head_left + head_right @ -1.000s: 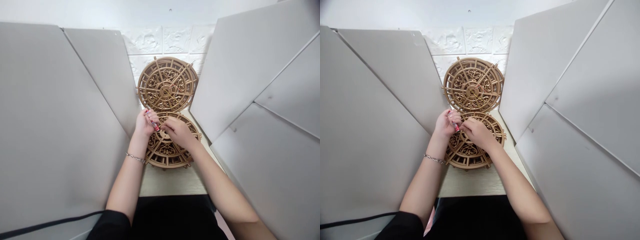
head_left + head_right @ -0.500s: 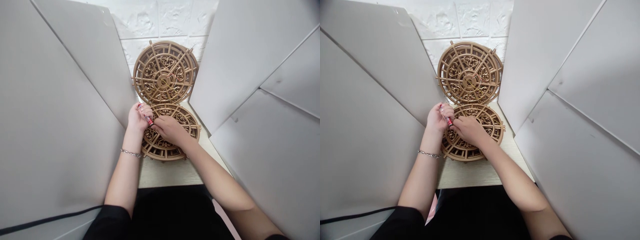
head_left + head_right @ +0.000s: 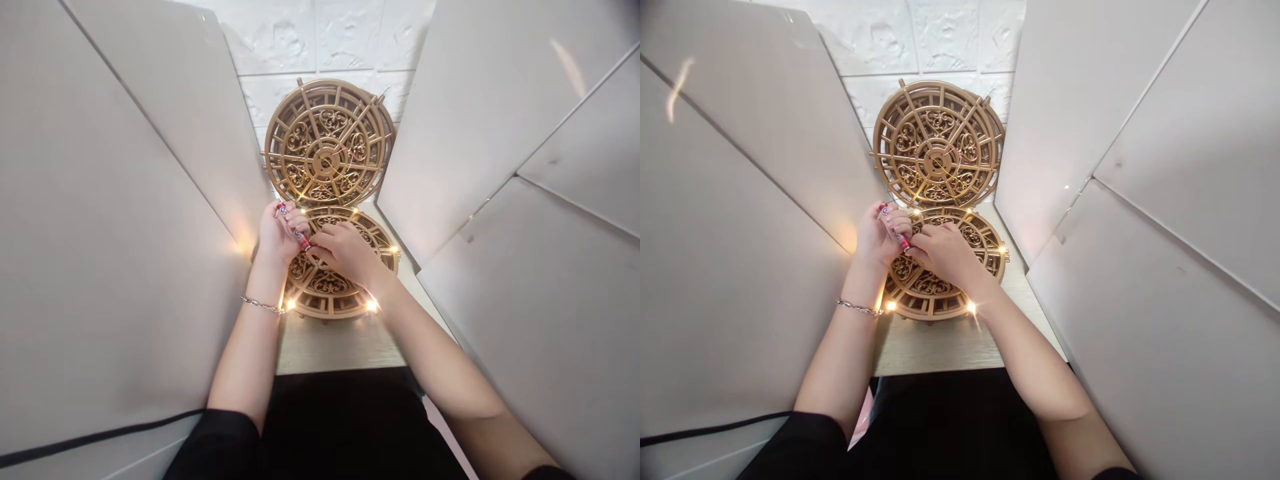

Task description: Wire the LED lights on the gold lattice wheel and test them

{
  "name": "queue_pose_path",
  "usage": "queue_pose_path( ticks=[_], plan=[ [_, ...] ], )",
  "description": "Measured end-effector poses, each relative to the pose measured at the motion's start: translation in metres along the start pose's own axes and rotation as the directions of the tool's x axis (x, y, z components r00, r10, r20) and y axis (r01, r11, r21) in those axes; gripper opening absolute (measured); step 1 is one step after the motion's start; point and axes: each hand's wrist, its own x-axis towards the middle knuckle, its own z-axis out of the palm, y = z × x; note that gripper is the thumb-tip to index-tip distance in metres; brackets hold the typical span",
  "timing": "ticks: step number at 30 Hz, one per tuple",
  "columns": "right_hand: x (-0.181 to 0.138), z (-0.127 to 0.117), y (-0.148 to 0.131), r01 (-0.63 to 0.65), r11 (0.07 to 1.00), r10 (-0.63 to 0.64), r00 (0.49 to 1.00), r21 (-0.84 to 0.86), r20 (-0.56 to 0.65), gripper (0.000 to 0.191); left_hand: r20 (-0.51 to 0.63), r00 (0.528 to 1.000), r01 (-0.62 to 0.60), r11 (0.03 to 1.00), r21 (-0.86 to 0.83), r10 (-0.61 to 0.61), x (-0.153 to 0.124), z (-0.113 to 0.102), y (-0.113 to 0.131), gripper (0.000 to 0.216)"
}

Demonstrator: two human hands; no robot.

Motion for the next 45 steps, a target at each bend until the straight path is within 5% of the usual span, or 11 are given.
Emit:
queue_pose_path(
  ticks=[12, 20, 31, 45],
  plan=[
    [-0.003, -0.002, 0.030, -0.086, 0.995, 0.087, 0.995, 0.042, -0.042, 0.027, -0.066, 0.983, 0.180, 0.962, 0.204, -0.170, -0.009, 0.012, 0.001, 0.042],
    [-0.005, -0.002, 0.036, -0.324, 0.934, 0.330, 0.944, 0.152, -0.019, 0.021, -0.075, 0.990, 0.130, 0.972, 0.198, -0.118, -0.004, 0.001, 0.007, 0.043],
    [-0.003, -0.002, 0.029, -0.088, 0.980, 0.106, 0.989, 0.179, -0.098, 0.026, -0.073, 0.993, 0.096, 0.992, 0.086, -0.090, -0.001, -0.005, 0.006, 0.040],
    [-0.004, 0.002, 0.026, -0.076, 0.985, 0.088, 0.994, 0.156, -0.069, 0.025, -0.049, 0.993, 0.113, 0.990, 0.087, -0.109, -0.001, -0.005, 0.005, 0.037]
  ],
)
